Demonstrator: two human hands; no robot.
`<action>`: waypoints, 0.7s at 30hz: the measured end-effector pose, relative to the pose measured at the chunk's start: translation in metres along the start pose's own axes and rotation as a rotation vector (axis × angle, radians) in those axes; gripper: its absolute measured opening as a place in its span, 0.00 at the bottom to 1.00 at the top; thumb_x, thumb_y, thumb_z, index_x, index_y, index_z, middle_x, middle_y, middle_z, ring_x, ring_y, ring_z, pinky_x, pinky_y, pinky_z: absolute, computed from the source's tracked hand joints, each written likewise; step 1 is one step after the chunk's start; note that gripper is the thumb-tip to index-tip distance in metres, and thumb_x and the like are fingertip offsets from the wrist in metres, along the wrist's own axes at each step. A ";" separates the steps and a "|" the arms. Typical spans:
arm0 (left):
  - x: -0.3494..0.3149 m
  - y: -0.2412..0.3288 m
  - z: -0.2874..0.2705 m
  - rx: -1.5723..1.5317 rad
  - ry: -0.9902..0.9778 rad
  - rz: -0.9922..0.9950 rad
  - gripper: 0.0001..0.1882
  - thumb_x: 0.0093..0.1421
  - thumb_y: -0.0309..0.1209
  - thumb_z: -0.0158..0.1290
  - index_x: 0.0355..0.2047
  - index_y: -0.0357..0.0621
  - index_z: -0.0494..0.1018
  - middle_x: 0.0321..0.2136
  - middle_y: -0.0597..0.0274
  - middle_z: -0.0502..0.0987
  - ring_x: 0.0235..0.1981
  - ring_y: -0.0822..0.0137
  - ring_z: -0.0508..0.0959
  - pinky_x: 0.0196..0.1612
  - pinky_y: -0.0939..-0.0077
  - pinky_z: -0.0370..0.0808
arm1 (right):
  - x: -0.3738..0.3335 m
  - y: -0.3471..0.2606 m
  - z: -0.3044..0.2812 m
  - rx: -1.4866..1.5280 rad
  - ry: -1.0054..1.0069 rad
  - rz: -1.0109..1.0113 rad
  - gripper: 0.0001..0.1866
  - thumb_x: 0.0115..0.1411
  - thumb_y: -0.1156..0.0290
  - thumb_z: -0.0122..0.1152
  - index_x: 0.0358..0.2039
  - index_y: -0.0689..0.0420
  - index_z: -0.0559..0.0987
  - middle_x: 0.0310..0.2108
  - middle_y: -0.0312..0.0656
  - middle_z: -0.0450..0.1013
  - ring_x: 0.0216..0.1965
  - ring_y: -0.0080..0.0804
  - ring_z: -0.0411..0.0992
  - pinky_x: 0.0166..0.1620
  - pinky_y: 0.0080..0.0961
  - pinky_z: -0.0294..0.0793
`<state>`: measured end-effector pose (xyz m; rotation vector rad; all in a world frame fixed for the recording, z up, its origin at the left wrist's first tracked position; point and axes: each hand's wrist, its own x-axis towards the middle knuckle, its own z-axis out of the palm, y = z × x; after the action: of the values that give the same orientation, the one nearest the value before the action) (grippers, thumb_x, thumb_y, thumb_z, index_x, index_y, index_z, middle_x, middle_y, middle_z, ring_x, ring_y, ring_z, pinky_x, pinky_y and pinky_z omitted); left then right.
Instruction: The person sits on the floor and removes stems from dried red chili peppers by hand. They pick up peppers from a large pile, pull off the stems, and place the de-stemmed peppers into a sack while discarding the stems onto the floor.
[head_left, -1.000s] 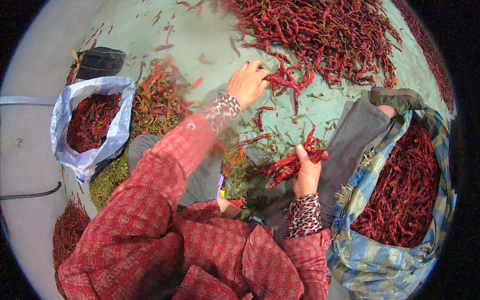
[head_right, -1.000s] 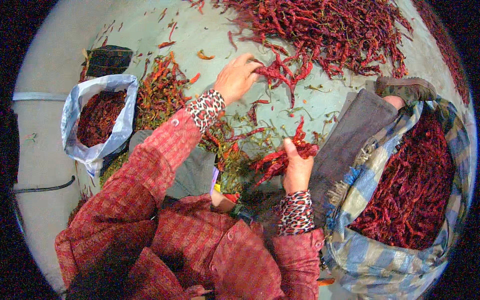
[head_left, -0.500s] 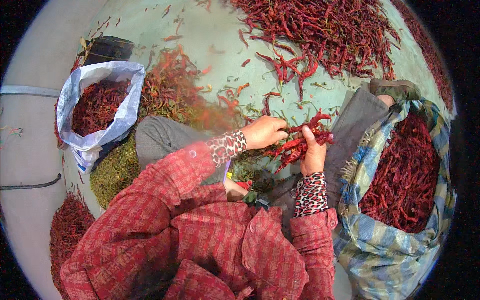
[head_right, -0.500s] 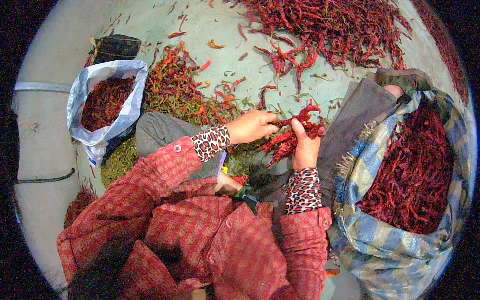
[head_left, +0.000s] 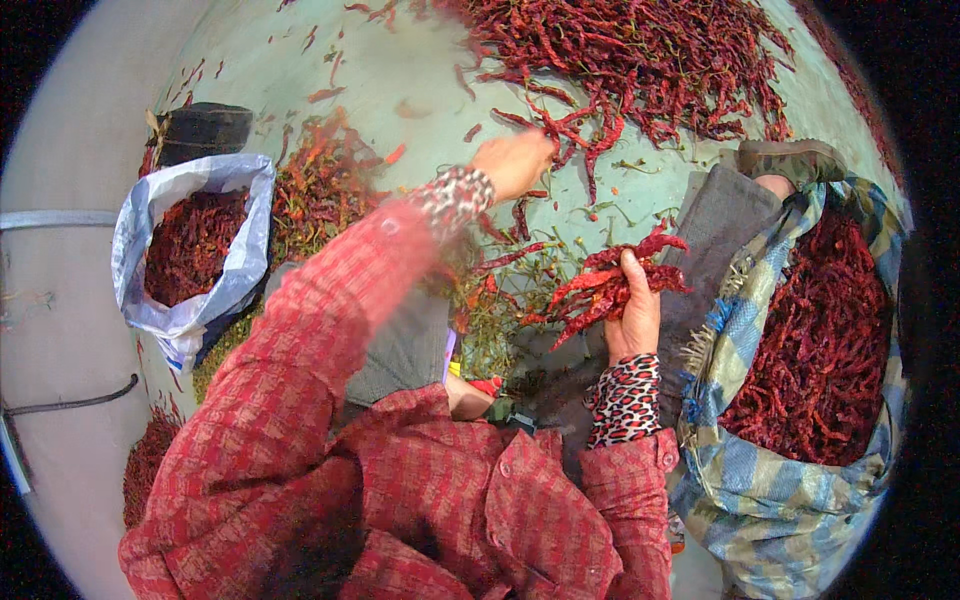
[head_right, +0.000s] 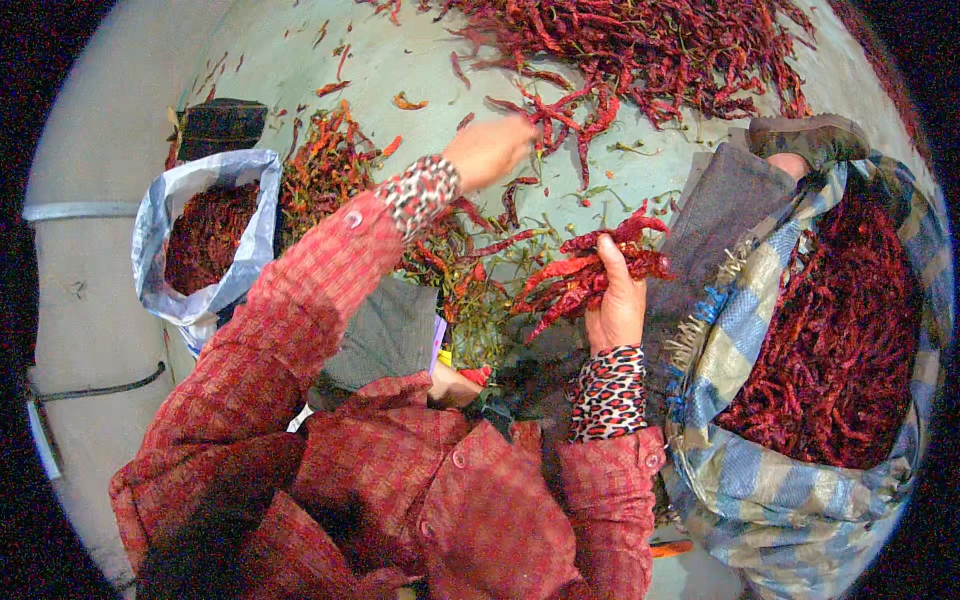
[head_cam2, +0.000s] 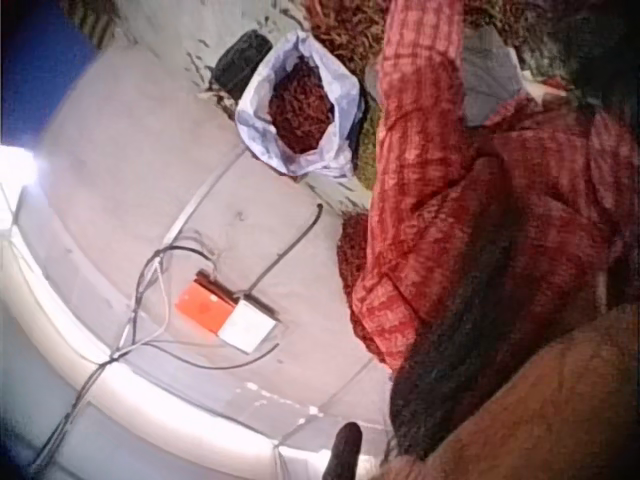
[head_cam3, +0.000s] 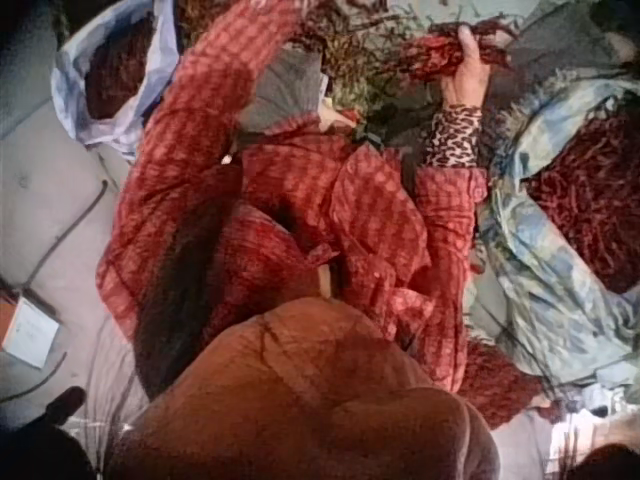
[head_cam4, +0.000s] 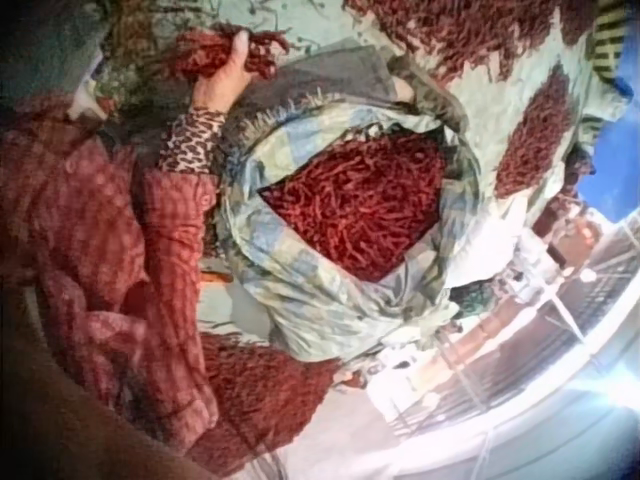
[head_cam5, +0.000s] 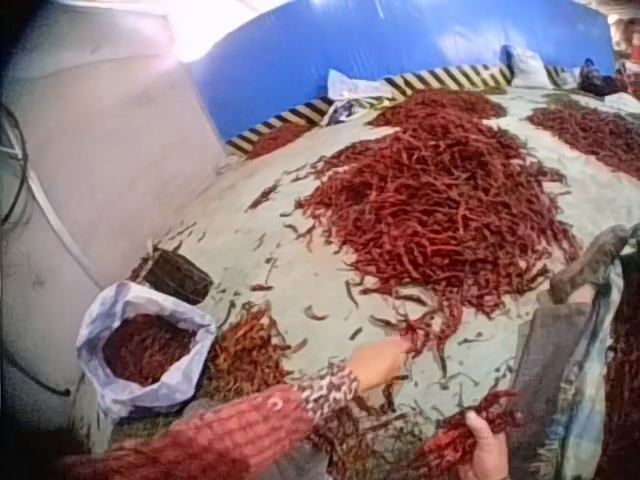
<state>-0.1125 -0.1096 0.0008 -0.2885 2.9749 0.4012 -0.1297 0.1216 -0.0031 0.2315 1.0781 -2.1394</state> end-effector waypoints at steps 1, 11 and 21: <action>0.023 0.000 0.000 0.032 0.084 -0.028 0.13 0.51 0.31 0.43 0.38 0.42 0.65 0.34 0.53 0.69 0.35 0.53 0.71 0.36 0.62 0.69 | 0.001 0.000 -0.001 -0.015 0.008 0.019 0.10 0.51 0.70 0.55 0.34 0.57 0.70 0.30 0.37 0.70 0.31 0.26 0.69 0.34 0.25 0.71; 0.010 -0.044 0.031 -0.019 0.006 -0.083 0.13 0.53 0.33 0.41 0.31 0.37 0.69 0.27 0.53 0.73 0.29 0.58 0.74 0.29 0.66 0.69 | 0.007 0.007 0.001 -0.116 0.044 0.026 0.09 0.50 0.71 0.56 0.32 0.58 0.70 0.26 0.34 0.69 0.27 0.24 0.68 0.31 0.22 0.69; -0.081 0.056 0.008 -0.313 -0.165 0.125 0.12 0.54 0.38 0.41 0.30 0.44 0.69 0.22 0.49 0.71 0.27 0.51 0.72 0.30 0.61 0.69 | -0.003 0.022 0.007 -0.127 -0.084 0.011 0.11 0.51 0.73 0.53 0.36 0.60 0.70 0.32 0.37 0.70 0.31 0.26 0.69 0.34 0.24 0.71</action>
<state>-0.0444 -0.0409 0.0187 -0.0926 2.7688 0.8628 -0.1114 0.1098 -0.0112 0.0867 1.1560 -2.0430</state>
